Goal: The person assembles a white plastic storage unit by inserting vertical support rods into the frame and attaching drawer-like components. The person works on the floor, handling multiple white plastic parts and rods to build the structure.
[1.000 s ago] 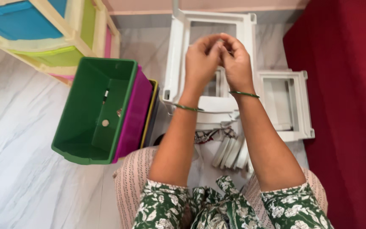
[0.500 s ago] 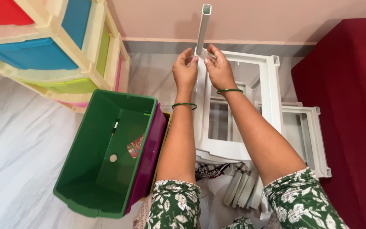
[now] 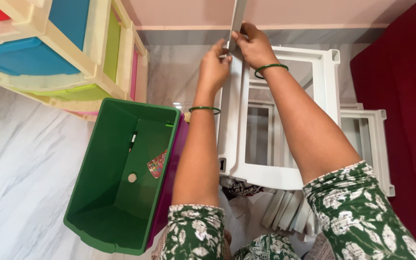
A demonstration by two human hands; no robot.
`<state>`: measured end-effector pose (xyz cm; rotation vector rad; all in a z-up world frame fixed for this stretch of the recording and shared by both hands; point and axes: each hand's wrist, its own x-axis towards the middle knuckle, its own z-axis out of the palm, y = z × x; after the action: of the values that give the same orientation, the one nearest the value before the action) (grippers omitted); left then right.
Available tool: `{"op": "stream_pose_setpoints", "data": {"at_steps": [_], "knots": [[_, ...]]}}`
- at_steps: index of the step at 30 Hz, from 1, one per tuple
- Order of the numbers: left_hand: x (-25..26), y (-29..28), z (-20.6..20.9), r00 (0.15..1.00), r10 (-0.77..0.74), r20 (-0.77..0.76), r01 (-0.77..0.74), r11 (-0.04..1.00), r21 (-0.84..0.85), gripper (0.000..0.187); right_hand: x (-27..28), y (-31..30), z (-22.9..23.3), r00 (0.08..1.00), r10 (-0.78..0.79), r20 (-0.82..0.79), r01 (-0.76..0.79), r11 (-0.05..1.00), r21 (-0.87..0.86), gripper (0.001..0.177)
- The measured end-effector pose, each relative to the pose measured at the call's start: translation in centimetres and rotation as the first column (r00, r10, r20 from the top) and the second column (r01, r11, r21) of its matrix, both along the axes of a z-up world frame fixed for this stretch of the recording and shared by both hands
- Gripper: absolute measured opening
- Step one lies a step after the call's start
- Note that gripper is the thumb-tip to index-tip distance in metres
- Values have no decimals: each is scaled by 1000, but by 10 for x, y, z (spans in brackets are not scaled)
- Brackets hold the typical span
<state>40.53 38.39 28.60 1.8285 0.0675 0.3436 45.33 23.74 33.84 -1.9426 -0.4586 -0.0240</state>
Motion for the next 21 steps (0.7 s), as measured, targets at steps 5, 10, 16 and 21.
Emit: {"op": "stream_pose_setpoints", "data": {"at_steps": [5,10,16,21], "knots": [[4,-2,-6,974,-14,224,29,997,-67,56,-19,0,11,996,43,84,-37,997,-71,33],[6,-7,-19,975,-16,224,57,982,-181,48,-27,3,17,980,1,198,46,971,-235,32],[8,-4,-11,983,-2,185,3,1000,-4,37,-11,3,17,990,-15,141,63,936,-347,36],[6,-4,-10,986,-3,169,5,1000,-13,35,-7,-6,6,983,83,163,-31,955,-296,38]]}}
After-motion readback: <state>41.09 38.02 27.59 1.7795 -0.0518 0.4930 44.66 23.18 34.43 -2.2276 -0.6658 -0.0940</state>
